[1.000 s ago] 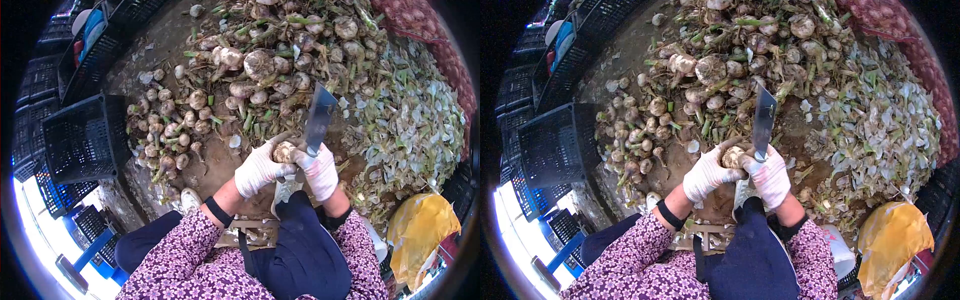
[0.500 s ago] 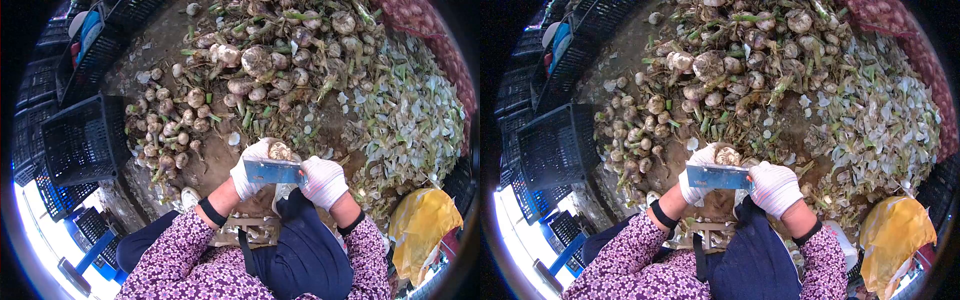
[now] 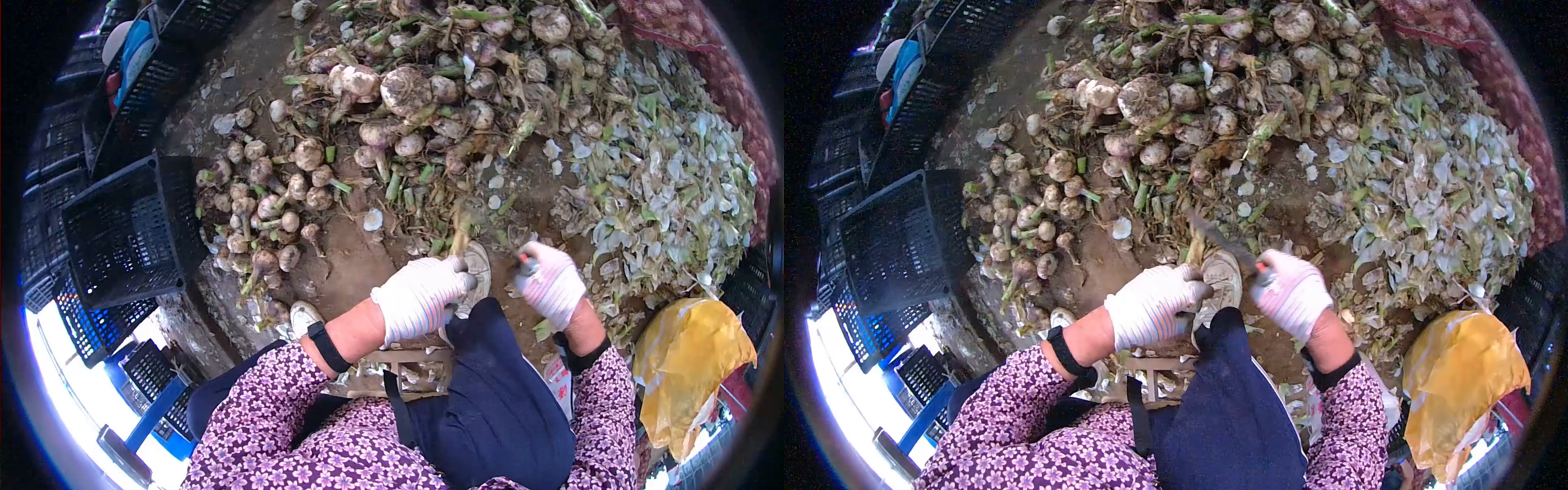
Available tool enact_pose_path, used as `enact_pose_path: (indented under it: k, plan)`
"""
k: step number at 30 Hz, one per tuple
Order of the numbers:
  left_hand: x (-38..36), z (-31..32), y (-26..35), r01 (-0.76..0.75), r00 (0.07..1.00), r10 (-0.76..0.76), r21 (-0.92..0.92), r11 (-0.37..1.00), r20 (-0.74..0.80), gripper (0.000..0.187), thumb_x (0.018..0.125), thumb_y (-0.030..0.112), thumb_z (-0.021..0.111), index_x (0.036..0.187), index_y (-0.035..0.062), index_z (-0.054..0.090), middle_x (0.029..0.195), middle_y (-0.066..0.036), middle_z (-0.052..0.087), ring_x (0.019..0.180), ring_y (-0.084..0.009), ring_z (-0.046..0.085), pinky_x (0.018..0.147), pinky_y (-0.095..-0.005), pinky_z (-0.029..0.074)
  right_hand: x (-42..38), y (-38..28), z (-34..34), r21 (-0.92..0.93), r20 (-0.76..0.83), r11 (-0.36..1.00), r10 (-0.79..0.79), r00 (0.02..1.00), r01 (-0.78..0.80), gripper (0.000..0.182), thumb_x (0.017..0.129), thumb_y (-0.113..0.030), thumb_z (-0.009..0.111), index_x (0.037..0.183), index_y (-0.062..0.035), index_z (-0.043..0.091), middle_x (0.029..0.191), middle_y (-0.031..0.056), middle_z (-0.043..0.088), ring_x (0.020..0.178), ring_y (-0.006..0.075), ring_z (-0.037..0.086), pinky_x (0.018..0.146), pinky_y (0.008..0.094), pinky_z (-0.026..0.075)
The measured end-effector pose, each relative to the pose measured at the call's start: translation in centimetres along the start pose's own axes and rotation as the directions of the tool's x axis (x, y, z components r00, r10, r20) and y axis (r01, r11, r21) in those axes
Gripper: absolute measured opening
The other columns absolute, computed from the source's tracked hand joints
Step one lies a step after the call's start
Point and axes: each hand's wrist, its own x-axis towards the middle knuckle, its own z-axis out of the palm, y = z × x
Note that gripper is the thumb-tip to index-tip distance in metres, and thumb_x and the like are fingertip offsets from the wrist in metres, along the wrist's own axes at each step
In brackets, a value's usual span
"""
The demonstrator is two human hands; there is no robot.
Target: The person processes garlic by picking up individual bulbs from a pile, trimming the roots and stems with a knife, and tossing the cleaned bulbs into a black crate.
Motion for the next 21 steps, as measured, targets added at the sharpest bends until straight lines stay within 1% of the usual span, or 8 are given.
enact_pose_path:
  k: [5, 6, 7, 9, 10, 13, 18, 21]
  plan:
    - [0.0, 0.4, -0.4, -0.295, 0.954, 0.301, 0.226, 0.928, 0.008, 0.032, 0.067, 0.016, 0.070, 0.098, 0.0086, 0.063, 0.077, -0.012, 0.055, 0.063, -0.0323, 0.059, 0.057, -0.0468, 0.047, 0.3, -2.7, 0.6, 0.192, 0.345, 0.962, 0.118, 0.931, -0.193, 0.020, 0.080, -0.023, 0.062, 0.088, -0.0057, 0.065, 0.078, 0.0192, 0.066, 0.073, 0.0400, 0.065, 0.066, 0.0437, 0.053]
    - [-0.4, -0.9, 0.0, -0.324, 0.940, 0.340, 0.277, 0.905, -0.009, 0.028, 0.069, 0.017, 0.067, 0.096, 0.0098, 0.064, 0.078, -0.009, 0.056, 0.066, -0.0309, 0.061, 0.060, -0.0442, 0.049, -0.4, -2.4, 1.3, 0.351, 0.322, 0.914, 0.086, 0.943, -0.204, 0.021, 0.079, -0.023, 0.062, 0.090, -0.0057, 0.067, 0.079, 0.0203, 0.067, 0.076, 0.0390, 0.067, 0.070, 0.0433, 0.054]
    - [-0.7, -1.1, -0.9, -0.322, 0.938, 0.346, 0.376, 0.869, 0.005, 0.025, 0.072, 0.018, 0.065, 0.095, 0.0102, 0.065, 0.085, -0.009, 0.061, 0.077, -0.0303, 0.064, 0.067, -0.0422, 0.052, -1.2, -1.0, 3.0, 0.199, 0.387, 0.957, 0.121, 0.914, -0.211, 0.022, 0.080, -0.024, 0.063, 0.092, -0.0058, 0.067, 0.081, 0.0207, 0.067, 0.077, 0.0387, 0.067, 0.072, 0.0436, 0.054]
    - [-2.7, -5.5, -1.6, 0.023, 0.917, 0.154, 0.432, 0.902, -0.369, 0.028, 0.070, 0.011, 0.067, 0.098, 0.0126, 0.067, 0.101, -0.010, 0.067, 0.090, -0.0333, 0.065, 0.082, -0.0464, 0.053, -3.4, 2.7, 6.1, 0.034, 0.435, 0.971, 0.200, 0.878, -0.238, 0.023, 0.080, -0.024, 0.064, 0.094, -0.0059, 0.067, 0.083, 0.0211, 0.067, 0.079, 0.0384, 0.067, 0.074, 0.0439, 0.055]
    - [-3.3, -7.1, -2.9, 0.256, 0.772, 0.068, 0.407, 0.877, -0.633, 0.037, 0.061, 0.006, 0.070, 0.097, 0.0126, 0.067, 0.102, -0.009, 0.065, 0.101, -0.0345, 0.062, 0.091, -0.0482, 0.050, -4.7, 4.5, 7.1, 0.088, 0.244, 0.958, 0.244, 0.939, -0.272, 0.024, 0.081, -0.025, 0.064, 0.096, -0.0061, 0.067, 0.086, 0.0212, 0.068, 0.081, 0.0392, 0.067, 0.075, 0.0444, 0.054]
    - [-7.2, -11.9, -7.5, 0.708, 0.624, -0.068, 0.527, 0.469, -0.778, 0.046, 0.064, 0.009, 0.083, 0.108, 0.0120, 0.070, 0.139, -0.012, 0.058, 0.131, -0.0420, 0.048, 0.110, -0.0484, 0.039, -6.7, 7.6, 6.0, 0.045, -0.138, 0.899, 0.438, 0.888, -0.436, 0.028, 0.079, -0.023, 0.068, 0.102, -0.0067, 0.067, 0.103, 0.0205, 0.068, 0.092, 0.0405, 0.065, 0.082, 0.0443, 0.054]
    - [-5.8, -10.1, -6.9, 0.610, 0.607, -0.196, 0.293, 0.736, -0.770, 0.043, 0.077, 0.016, 0.079, 0.117, 0.0090, 0.068, 0.135, -0.017, 0.060, 0.126, -0.0366, 0.054, 0.107, -0.0433, 0.042, -8.6, 11.9, 4.2, -0.334, -0.264, 0.846, 0.340, 0.903, -0.416, 0.031, 0.073, -0.021, 0.075, 0.099, -0.0067, 0.068, 0.110, 0.0182, 0.067, 0.102, 0.0399, 0.063, 0.089, 0.0467, 0.052]
    - [-3.2, -6.3, -4.9, 0.393, 0.723, -0.283, 0.038, 0.919, -0.631, 0.041, 0.076, 0.014, 0.078, 0.115, 0.0069, 0.068, 0.129, -0.017, 0.061, 0.114, -0.0361, 0.061, 0.100, -0.0435, 0.048, -9.2, 12.7, 4.8, -0.355, -0.029, 0.701, 0.653, 0.757, -0.618, 0.041, 0.066, -0.025, 0.082, 0.100, -0.0071, 0.067, 0.107, 0.0204, 0.067, 0.096, 0.0400, 0.066, 0.085, 0.0452, 0.054]
